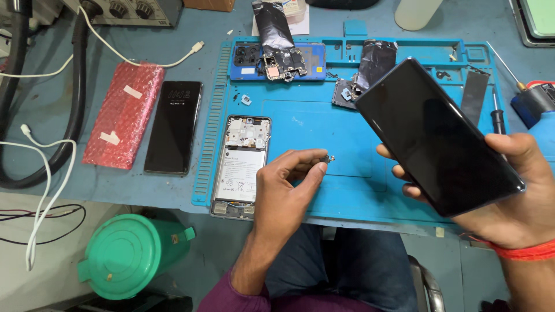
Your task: The person works on a disassembled smartphone at a repair bench. They use tweezers to handle small components, blow dust out of the phone body with a blue air blower, brush the frame, press a black component into place, and finally apply adhesive from a yellow tube onto the phone frame.
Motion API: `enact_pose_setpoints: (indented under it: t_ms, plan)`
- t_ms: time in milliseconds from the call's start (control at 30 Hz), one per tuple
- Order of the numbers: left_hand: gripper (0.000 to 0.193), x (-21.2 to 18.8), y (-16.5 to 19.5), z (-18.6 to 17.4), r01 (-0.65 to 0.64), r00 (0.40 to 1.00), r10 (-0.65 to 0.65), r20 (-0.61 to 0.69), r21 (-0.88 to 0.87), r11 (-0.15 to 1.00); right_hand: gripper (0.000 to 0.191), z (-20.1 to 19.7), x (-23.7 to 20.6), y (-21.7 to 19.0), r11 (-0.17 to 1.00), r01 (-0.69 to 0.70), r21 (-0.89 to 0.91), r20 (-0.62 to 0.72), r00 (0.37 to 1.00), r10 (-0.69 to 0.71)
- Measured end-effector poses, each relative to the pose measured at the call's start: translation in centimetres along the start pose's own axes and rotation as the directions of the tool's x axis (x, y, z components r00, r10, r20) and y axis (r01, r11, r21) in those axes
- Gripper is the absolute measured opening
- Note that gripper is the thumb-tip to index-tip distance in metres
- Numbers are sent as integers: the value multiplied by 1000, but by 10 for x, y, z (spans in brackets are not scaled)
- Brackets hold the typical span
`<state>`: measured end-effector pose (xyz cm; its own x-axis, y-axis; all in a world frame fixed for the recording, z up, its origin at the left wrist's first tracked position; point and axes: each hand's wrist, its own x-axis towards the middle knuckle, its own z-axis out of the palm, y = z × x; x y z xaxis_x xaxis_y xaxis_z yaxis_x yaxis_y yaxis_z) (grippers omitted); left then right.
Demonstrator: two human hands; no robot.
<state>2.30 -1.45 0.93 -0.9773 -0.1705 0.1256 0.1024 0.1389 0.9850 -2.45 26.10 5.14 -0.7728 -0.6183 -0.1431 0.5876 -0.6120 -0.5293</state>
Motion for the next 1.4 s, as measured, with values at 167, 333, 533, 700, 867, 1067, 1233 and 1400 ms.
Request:
enact_pose_setpoints:
  t_ms: [167,333,533,700,867,1067,1233,1400]
  plan:
    - [22,0,1,0,2,1000,-2,-3,9,1000,80,-1,3,2,999,-24,-41,-9,1000,23]
    - [22,-1,2,0,-1,1000,1,8,3,1000,73,0,6,8,999,-35,18,32,999,35]
    - [22,0,-1,1,-14,1000,14,7,10,1000,66,5,5,11,989,-57,138,146,989,37]
    - [21,1,-2,2,-11,1000,11,5,17,1000,65,9,6,7,996,-57,65,160,986,46]
    - [21,-1,-2,2,-10,1000,10,2,22,1000,71,15,3,-7,944,65,-325,-1,998,-69]
    - [20,-2,-3,1,-14,1000,14,8,11,1000,67,16,23,-53,230,-7,-973,-87,937,-339]
    - [20,-2,-1,2,-26,1000,26,7,22,999,60,12,60,-76,-530,120,-840,342,875,-344]
    - [19,-2,1,1,-45,999,45,14,50,998,62,-3,89,-85,-559,46,-828,268,908,-322]
